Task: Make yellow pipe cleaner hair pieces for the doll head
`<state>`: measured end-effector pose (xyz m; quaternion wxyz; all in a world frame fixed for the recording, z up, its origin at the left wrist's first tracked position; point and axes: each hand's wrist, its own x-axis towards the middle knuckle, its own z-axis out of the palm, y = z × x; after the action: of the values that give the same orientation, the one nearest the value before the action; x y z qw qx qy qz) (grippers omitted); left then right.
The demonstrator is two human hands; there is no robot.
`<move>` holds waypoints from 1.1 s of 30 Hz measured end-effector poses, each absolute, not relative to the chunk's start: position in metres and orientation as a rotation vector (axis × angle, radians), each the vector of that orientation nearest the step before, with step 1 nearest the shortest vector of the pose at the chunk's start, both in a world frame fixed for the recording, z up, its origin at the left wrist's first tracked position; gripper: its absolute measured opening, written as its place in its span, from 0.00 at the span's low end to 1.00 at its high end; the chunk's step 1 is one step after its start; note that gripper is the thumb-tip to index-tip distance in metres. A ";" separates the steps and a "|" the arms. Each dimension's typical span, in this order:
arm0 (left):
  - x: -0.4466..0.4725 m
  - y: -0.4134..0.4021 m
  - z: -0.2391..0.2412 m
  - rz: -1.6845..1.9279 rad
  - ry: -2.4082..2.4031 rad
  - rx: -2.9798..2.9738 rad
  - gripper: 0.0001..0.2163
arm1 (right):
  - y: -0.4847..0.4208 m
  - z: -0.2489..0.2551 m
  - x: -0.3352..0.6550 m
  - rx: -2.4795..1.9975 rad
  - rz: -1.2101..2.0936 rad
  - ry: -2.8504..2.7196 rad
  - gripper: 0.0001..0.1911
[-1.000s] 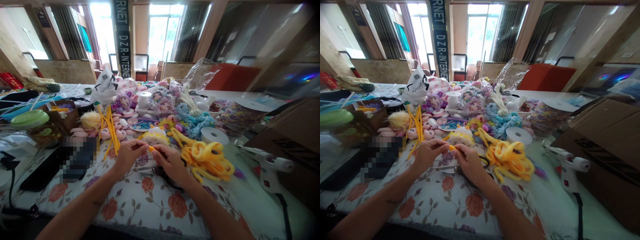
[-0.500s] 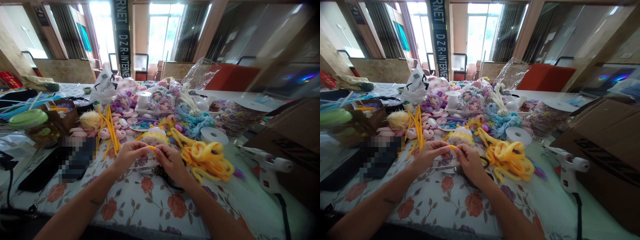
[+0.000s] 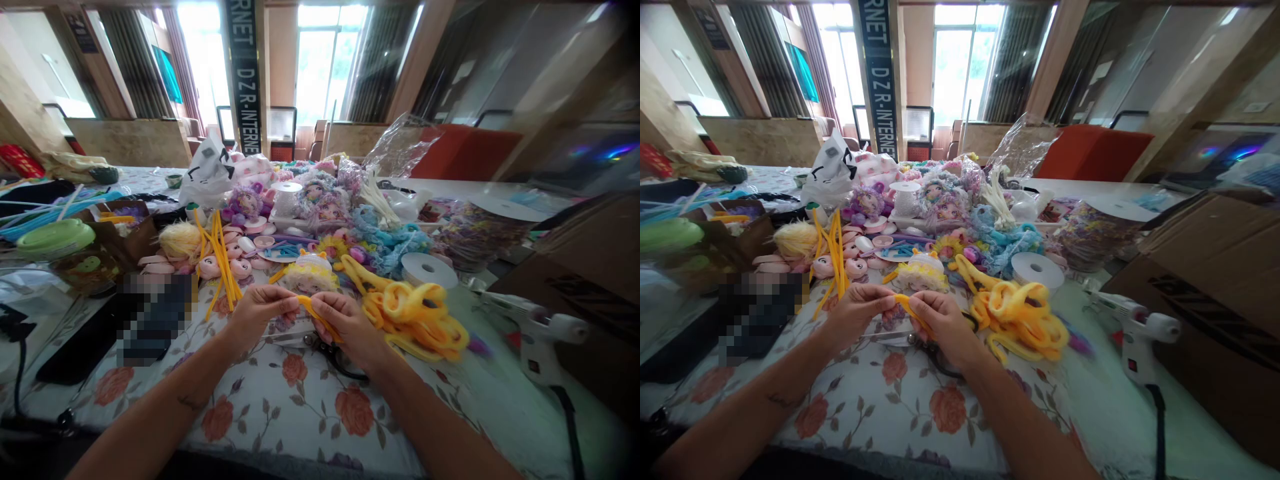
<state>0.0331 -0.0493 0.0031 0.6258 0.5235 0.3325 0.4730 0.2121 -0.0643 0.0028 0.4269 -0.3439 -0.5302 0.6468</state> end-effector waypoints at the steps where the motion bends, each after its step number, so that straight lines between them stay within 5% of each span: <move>1: 0.034 -0.049 0.002 1.089 0.761 1.178 0.07 | -0.064 0.002 0.212 -0.859 1.618 -1.327 0.16; 11: 0.039 -0.049 0.002 1.174 1.077 1.421 0.11 | -0.062 0.004 0.208 -1.159 0.791 -1.758 0.14; 23: 0.040 -0.051 -0.006 1.130 0.852 1.281 0.09 | -0.062 0.000 0.209 -1.063 1.306 -1.486 0.16; 33: 0.042 -0.050 -0.011 1.138 0.768 1.146 0.09 | -0.068 0.008 0.204 -1.021 1.358 -1.363 0.16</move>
<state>0.0423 -0.0500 -0.0114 0.6260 0.4998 0.3347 0.4963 0.2039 -0.0680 0.0079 0.4632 -0.4155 -0.5547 0.5524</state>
